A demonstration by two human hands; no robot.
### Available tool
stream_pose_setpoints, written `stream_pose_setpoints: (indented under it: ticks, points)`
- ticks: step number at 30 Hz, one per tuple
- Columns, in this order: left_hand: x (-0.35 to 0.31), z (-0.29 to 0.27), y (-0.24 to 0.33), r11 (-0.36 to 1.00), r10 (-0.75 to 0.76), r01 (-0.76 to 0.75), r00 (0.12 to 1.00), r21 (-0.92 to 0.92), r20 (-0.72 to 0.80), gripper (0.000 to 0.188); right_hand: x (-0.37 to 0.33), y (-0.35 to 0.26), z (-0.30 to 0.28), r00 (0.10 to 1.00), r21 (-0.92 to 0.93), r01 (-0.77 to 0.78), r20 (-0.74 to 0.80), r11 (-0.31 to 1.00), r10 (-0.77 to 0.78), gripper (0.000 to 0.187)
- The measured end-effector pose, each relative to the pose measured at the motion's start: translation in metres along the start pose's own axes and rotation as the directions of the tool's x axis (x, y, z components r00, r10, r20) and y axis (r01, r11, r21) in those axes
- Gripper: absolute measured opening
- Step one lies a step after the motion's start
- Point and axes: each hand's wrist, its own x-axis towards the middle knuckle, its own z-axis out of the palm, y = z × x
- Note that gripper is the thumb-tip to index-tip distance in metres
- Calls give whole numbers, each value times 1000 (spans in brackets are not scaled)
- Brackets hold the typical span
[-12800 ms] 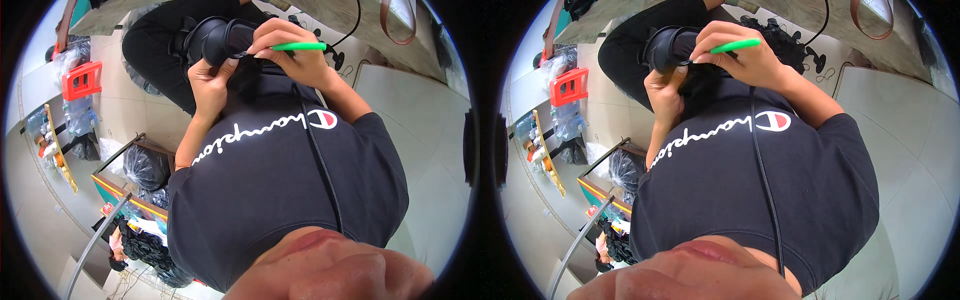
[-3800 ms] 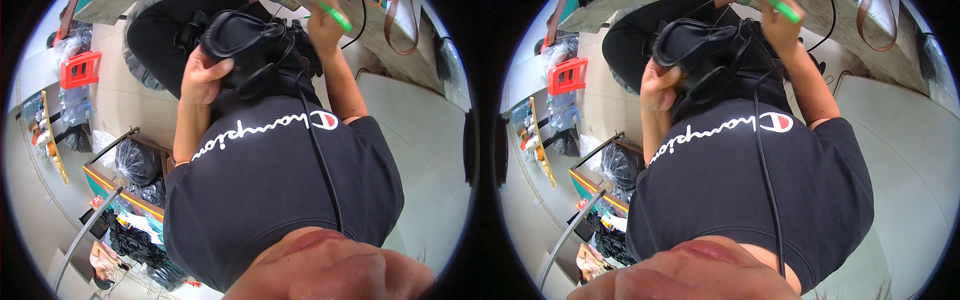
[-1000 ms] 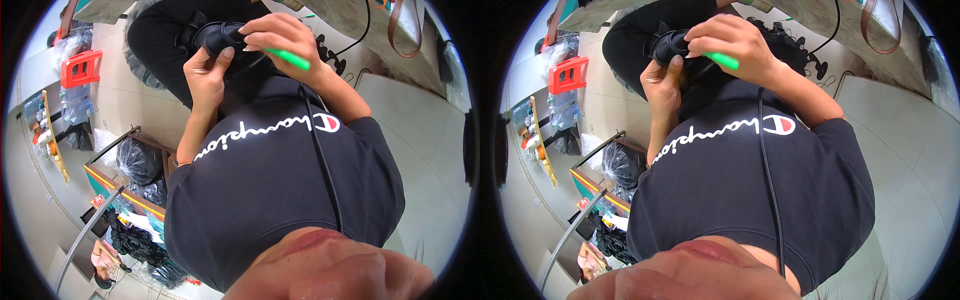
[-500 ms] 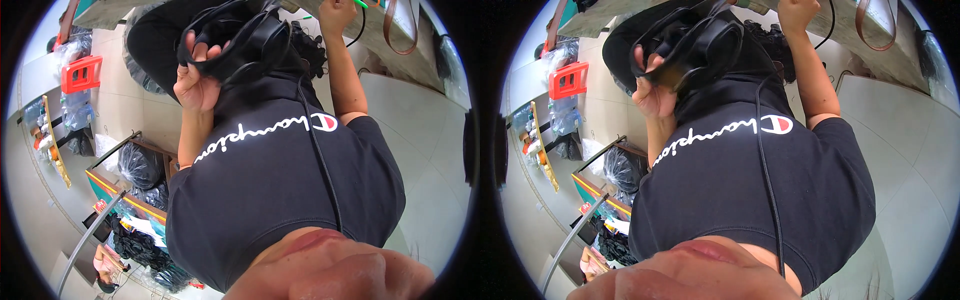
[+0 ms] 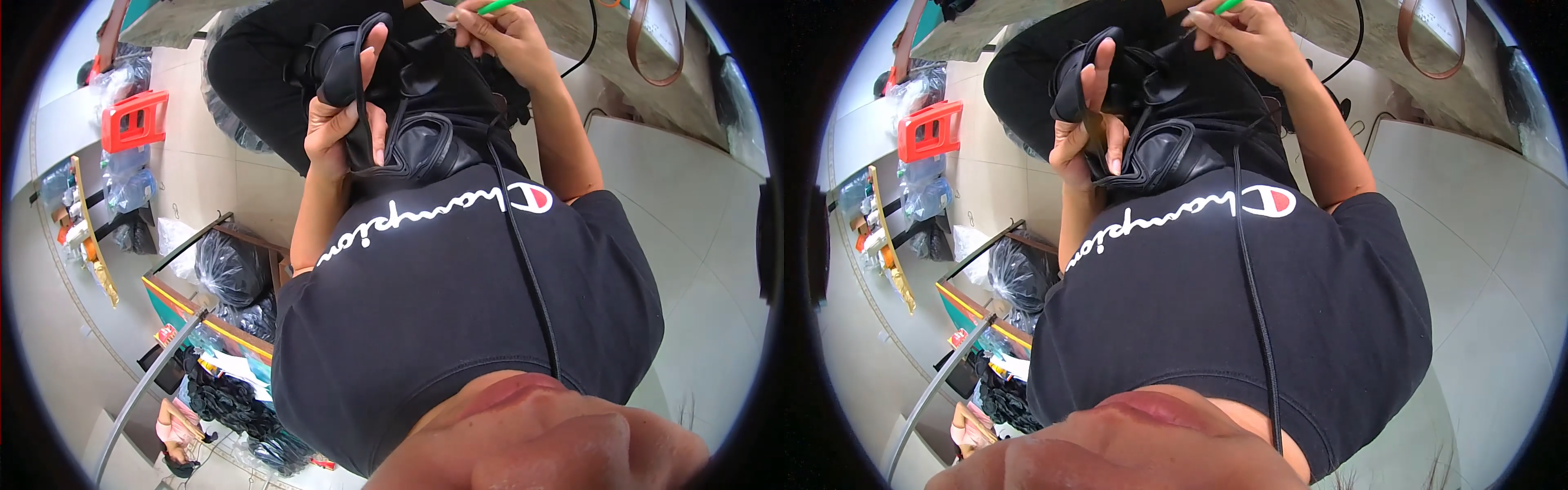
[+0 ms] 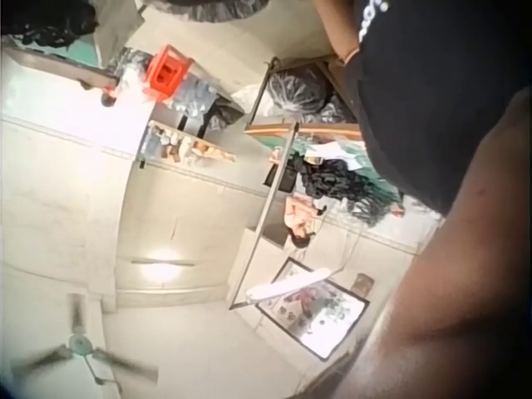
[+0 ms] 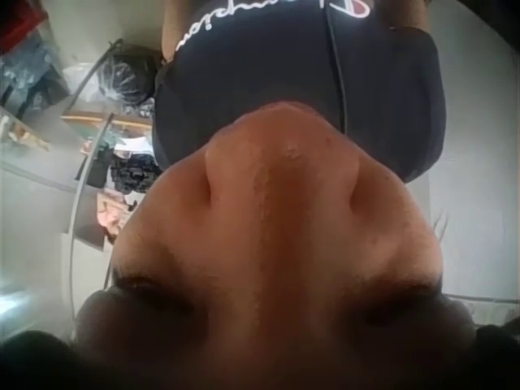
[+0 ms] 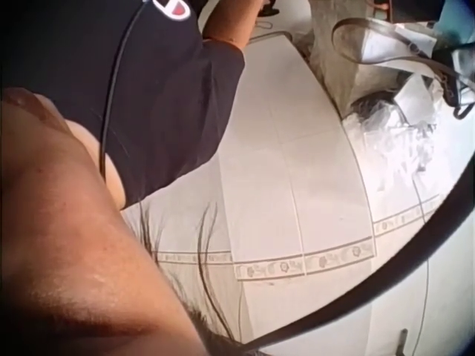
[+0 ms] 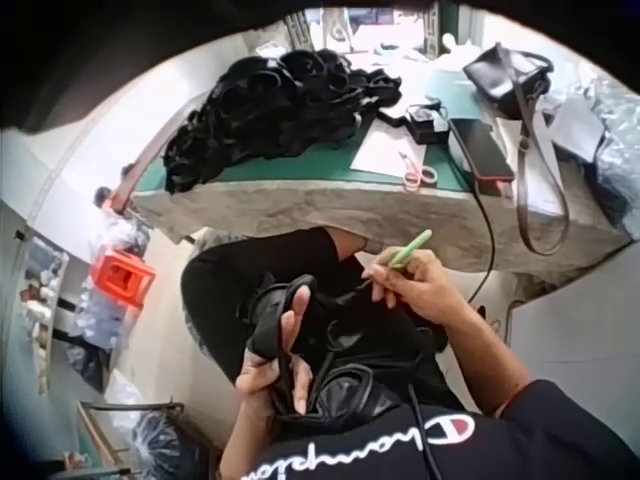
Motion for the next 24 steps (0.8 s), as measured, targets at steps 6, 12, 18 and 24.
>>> stream_pose_setpoints:
  ticks: [6, 12, 18, 24]
  points:
    - [4, -4, 2, 999, 37, -38, 999, 34, 40, 54, -9, 31, 40, 955, -338, 250, 241, 907, -174, 18]
    - [6, -2, -2, 980, 197, -197, 958, 19, -207, 50, -35, 16, 25, 715, -573, 618, 125, 539, -688, 13]
    - [11, -2, 7, 999, 9, 11, 915, 46, -403, 63, -38, 34, -32, 879, -859, 159, -101, 487, -466, 16]
    - [6, 1, 4, 988, -138, 106, 936, -115, -323, 103, -35, 19, 3, 893, -240, 433, -18, 869, -449, 35]
